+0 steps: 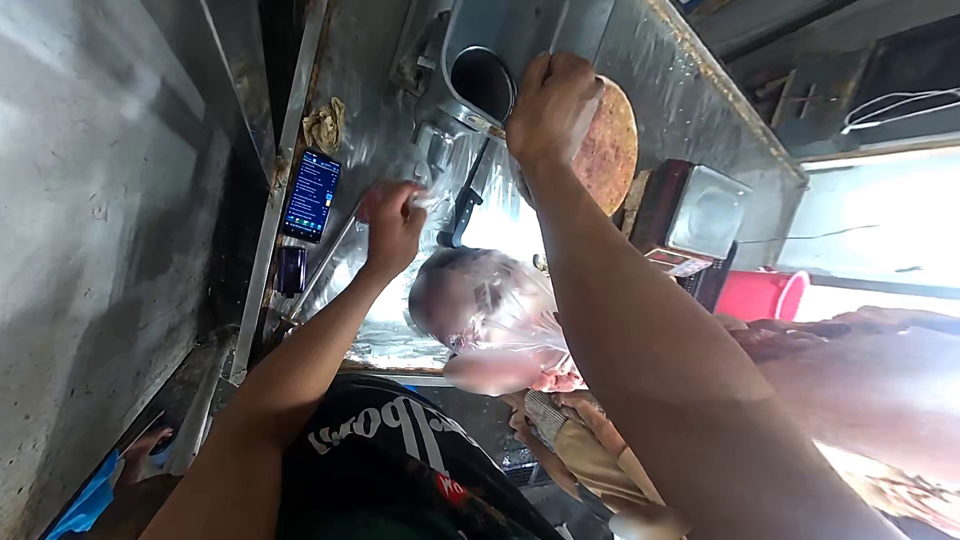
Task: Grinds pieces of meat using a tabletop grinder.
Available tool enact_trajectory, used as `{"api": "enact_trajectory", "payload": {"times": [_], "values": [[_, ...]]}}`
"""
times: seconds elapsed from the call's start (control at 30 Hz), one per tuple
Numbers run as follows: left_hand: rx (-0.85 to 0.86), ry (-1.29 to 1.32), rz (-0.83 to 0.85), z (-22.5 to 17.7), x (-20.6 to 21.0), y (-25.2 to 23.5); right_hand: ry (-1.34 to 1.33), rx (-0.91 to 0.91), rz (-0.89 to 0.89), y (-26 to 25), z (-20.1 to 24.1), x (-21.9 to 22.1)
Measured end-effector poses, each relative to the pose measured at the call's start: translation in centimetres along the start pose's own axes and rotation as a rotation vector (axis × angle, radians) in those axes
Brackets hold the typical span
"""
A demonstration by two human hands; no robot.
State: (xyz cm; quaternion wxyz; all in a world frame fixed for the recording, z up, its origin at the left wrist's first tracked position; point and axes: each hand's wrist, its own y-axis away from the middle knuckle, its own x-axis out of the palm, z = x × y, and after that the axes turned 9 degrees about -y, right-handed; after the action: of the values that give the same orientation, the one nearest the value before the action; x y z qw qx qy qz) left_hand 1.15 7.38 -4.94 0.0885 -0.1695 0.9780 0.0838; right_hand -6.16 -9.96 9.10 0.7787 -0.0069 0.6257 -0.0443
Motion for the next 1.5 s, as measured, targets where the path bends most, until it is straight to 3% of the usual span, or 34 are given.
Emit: {"api": "enact_trajectory", "payload": {"times": [0.07,0.17,0.33,0.4,0.53,0.6,0.67,0.77,0.87,1.03,1.2,1.33,1.5], "values": [[-0.15,0.061,0.087,1.5,-0.7,2.1,0.013,-0.001,0.006,-0.1,-0.2,0.1],[-0.182,0.094,0.135,1.8,-1.8,3.6,0.023,0.01,0.004,-0.3,-0.3,0.2],[-0.301,0.515,0.16,1.3,-1.0,2.3,0.002,0.006,0.002,-0.2,-0.5,0.1],[-0.322,0.381,0.143,0.1,-1.0,0.6,-0.006,0.0,0.0,-0.2,-0.4,0.2],[-0.212,-0.169,0.257,-1.8,-1.2,-2.3,-0.026,-0.014,0.012,-0.1,-0.3,0.0],[-0.236,-0.198,0.254,-1.5,-1.2,-3.0,-0.023,-0.014,0.013,-0.1,-0.3,0.0],[-0.29,0.11,0.157,0.1,-1.5,-3.1,-0.017,-0.018,0.014,-0.3,-0.1,0.0],[-0.506,0.785,0.019,1.6,-2.2,-1.9,-0.028,-0.016,0.004,-0.3,-0.8,0.3],[-0.53,0.991,-0.001,2.9,-2.7,-0.1,-0.049,-0.012,-0.01,-0.6,-0.8,0.5],[-0.462,0.84,0.111,3.3,-0.6,2.7,-0.031,-0.03,0.0,-0.5,-0.9,0.4],[-0.247,0.656,0.022,3.6,0.9,1.0,-0.019,-0.043,-0.006,-0.5,-0.8,0.3],[-0.358,0.214,0.16,5.3,0.7,0.2,-0.01,-0.038,-0.016,-0.4,-0.8,0.6],[-0.401,0.264,0.138,2.9,-1.0,2.1,-0.02,-0.046,-0.017,-0.4,-0.9,0.5]]}}
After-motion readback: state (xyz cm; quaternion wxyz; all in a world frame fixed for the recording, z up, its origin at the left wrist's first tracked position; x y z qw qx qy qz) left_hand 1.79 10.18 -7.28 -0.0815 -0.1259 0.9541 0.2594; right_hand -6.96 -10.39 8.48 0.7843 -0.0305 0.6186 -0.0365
